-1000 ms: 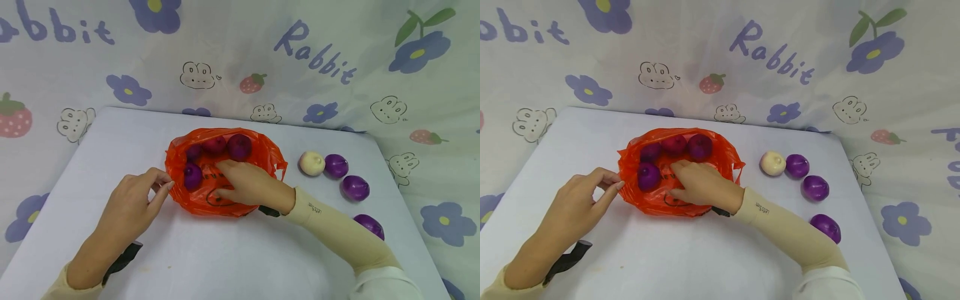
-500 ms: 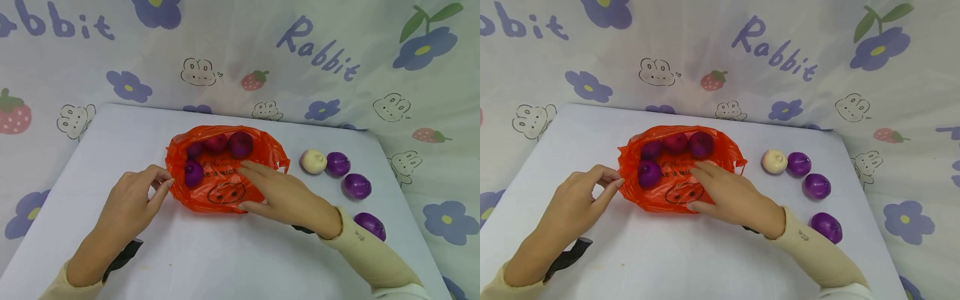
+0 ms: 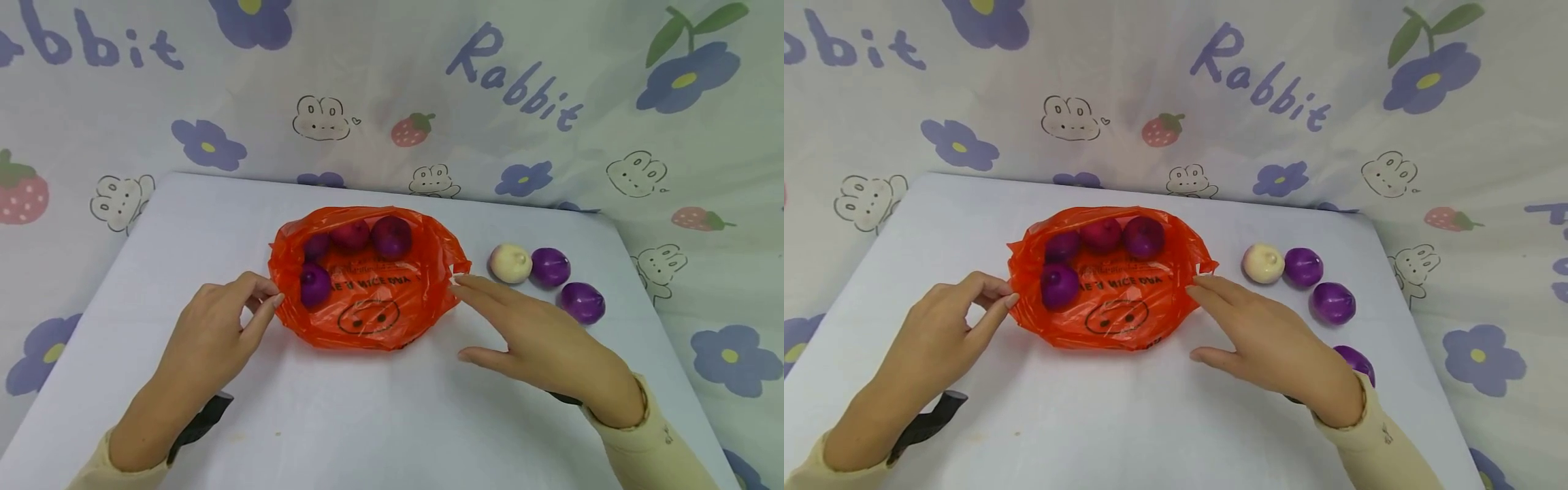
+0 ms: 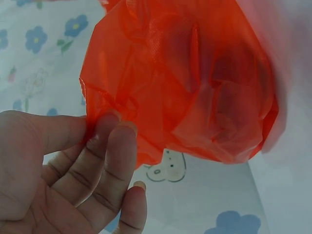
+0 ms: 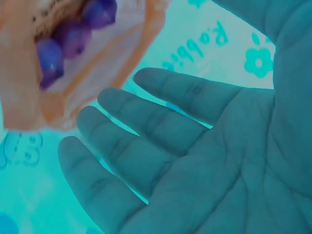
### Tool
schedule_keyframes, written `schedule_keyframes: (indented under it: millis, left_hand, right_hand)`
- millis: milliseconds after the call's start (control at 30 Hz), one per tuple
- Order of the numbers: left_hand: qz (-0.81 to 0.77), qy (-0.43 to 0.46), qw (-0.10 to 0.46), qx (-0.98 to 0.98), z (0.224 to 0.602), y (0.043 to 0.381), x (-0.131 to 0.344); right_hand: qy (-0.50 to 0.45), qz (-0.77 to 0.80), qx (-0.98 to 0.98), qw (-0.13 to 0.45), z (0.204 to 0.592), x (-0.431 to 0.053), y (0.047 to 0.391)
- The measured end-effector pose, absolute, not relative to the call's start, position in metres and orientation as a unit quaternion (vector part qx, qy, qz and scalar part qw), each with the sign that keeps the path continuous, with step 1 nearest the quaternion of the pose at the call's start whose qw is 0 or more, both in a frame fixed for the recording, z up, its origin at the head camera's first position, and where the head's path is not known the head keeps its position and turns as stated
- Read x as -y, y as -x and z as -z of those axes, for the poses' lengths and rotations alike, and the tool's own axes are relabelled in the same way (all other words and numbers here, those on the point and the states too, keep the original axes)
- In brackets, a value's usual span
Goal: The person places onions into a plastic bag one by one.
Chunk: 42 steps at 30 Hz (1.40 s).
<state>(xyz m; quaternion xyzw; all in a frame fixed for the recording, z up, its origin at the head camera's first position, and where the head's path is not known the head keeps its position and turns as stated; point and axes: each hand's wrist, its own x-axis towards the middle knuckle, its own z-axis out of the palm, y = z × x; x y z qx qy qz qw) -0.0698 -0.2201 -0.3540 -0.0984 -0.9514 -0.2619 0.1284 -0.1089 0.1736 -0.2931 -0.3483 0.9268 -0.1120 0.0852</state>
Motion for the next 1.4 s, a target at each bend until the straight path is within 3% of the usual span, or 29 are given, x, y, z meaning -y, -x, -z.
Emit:
schedule_keyframes:
  millis: [267, 800, 1200, 1400]
  left_hand:
    - [0.263, 0.096, 0.129, 0.951, 0.354, 0.07, 0.22]
    - [0.261, 0.103, 0.138, 0.95, 0.357, 0.069, 0.219]
    - [0.261, 0.095, 0.126, 0.952, 0.357, 0.069, 0.219]
    - [0.266, 0.103, 0.134, 0.949, 0.357, 0.07, 0.218]
  right_hand:
    - [0.291, 0.138, -0.943, 0.087, 0.295, -0.204, 0.101]
    - [0.134, 0.183, -0.963, 0.148, 0.345, -0.265, 0.072]
    - [0.076, 0.242, -0.963, 0.087, 0.37, -0.318, 0.061]
    - [0.037, 0.231, -0.964, 0.127, 0.379, -0.343, 0.064]
